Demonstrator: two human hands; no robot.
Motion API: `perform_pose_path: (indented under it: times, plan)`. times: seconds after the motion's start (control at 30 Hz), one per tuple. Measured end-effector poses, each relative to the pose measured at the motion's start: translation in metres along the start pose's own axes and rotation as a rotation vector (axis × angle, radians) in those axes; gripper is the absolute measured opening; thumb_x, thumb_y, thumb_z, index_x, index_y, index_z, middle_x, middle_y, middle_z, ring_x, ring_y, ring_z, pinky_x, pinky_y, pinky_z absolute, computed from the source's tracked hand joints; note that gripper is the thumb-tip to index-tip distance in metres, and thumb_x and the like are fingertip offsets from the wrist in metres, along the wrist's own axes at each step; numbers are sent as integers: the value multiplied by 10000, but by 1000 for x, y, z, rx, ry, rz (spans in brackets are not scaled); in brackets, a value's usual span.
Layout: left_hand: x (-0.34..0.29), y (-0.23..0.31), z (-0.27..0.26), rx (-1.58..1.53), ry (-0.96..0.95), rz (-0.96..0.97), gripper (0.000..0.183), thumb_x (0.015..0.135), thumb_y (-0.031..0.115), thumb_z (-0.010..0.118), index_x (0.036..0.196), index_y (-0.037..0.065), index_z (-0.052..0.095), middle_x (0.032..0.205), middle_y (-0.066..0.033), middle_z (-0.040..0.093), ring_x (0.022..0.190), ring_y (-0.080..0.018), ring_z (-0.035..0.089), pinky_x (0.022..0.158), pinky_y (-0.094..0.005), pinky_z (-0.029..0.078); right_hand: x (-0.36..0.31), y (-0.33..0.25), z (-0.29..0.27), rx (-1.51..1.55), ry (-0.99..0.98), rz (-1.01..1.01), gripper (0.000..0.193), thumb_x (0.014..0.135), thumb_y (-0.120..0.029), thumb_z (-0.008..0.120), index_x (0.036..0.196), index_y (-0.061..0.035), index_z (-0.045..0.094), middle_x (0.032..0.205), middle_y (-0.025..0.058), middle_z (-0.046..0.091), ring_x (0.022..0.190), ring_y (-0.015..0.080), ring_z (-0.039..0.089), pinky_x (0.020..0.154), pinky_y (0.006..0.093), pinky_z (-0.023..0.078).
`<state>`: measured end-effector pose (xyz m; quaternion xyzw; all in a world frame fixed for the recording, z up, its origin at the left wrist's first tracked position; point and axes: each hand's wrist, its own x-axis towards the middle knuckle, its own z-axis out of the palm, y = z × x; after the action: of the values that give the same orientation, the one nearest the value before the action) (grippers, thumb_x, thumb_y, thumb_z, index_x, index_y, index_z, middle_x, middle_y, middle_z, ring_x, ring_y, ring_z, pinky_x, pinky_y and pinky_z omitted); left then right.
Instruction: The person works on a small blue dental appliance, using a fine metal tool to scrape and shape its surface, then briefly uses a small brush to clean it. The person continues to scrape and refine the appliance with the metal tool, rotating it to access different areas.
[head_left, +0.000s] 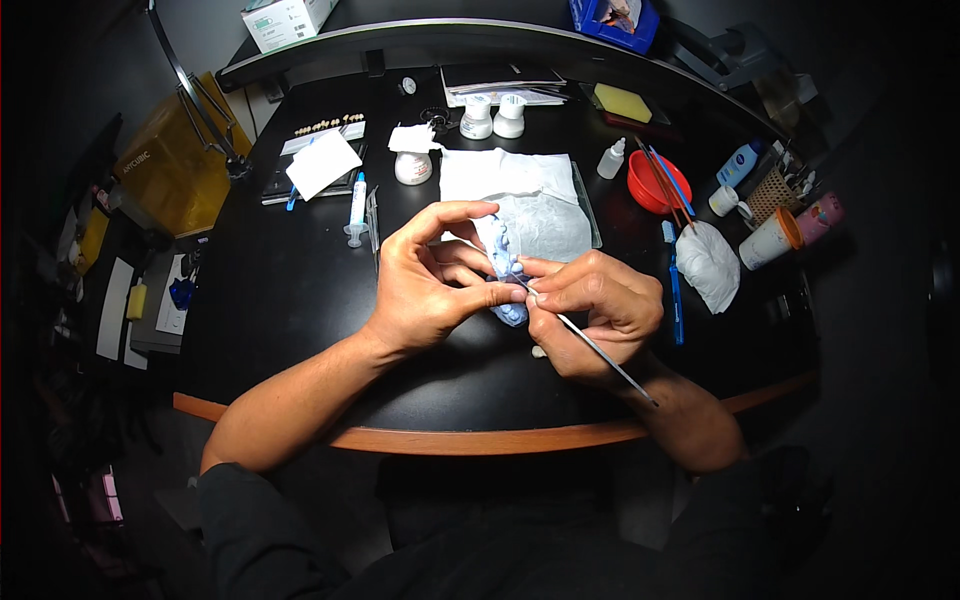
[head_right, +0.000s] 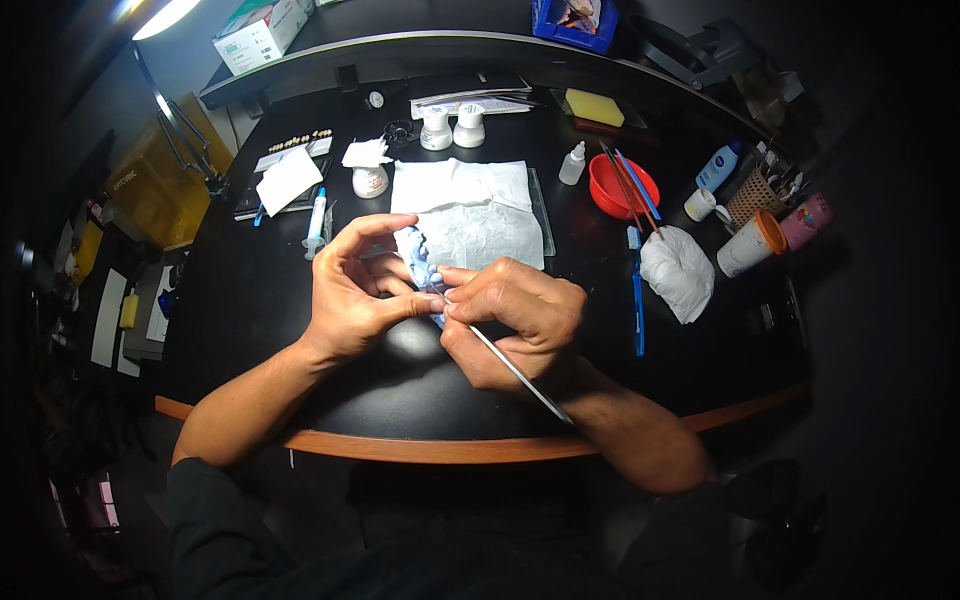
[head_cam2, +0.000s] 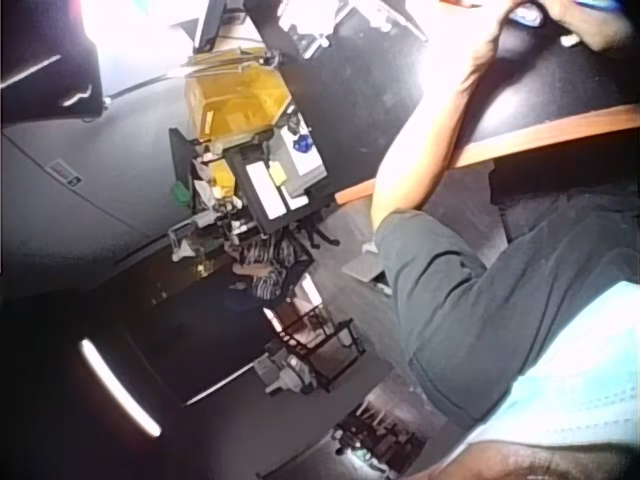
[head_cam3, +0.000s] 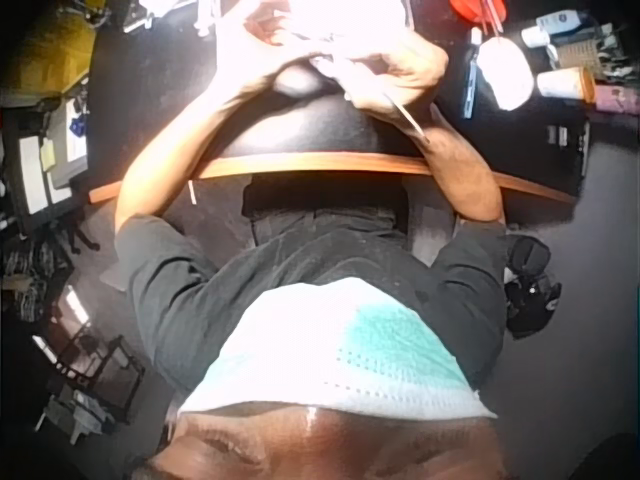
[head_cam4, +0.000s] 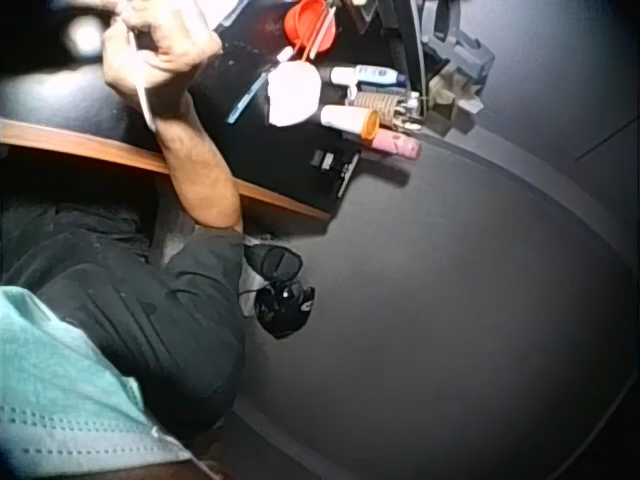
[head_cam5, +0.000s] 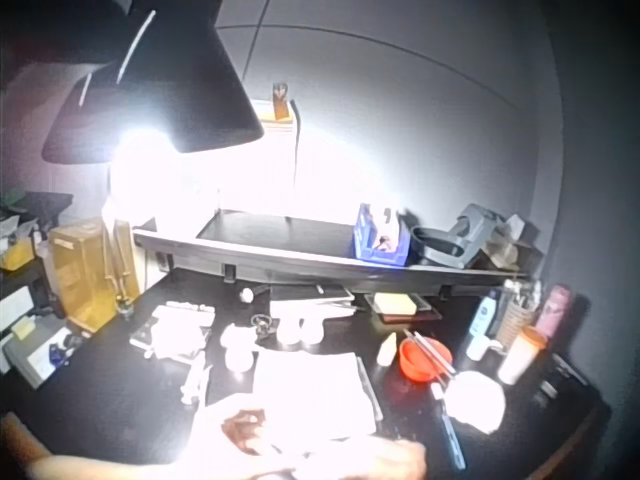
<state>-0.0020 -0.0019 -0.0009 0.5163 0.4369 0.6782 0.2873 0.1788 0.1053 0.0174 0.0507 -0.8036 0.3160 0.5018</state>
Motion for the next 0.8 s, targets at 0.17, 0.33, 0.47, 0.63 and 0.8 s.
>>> perform_pose_path:
  times: [0.17,0.33,0.47,0.63,0.8]
  plan:
    - [0,1,1,-23,-11,-20,690,759,-117,911,1373,-15,613,1105,-93,580,945,-208,781,765,-263,687,-3,2,0,51,43,35,107,738,92,754,807,21,715,811,147,730,774,223,775,867,423,688]
    - [0,1,0,-16,-8,-38,692,758,-118,911,1374,-16,612,1103,-93,581,941,-202,780,765,-260,684,-4,2,0,59,38,40,108,742,90,759,816,25,716,820,155,728,783,230,776,869,429,688]
    - [0,1,0,-9,-4,-34,685,760,-119,909,1370,-16,614,1098,-96,589,939,-201,780,762,-261,683,-3,3,1,46,27,21,108,741,88,757,818,24,718,817,155,728,781,233,776,871,432,688]
    - [0,1,0,-6,-5,-24,682,761,-116,910,1367,-17,614,1099,-100,596,938,-201,779,760,-263,684,-2,3,-1,52,5,12,106,742,88,753,819,23,718,816,156,727,780,235,777,871,435,687]
    - [0,0,0,-24,-4,-27,684,759,-114,913,1367,-15,616,1102,-102,596,936,-199,778,760,-264,684,-4,3,1,74,45,35,108,742,88,753,818,21,717,814,156,730,779,233,777,870,436,686]
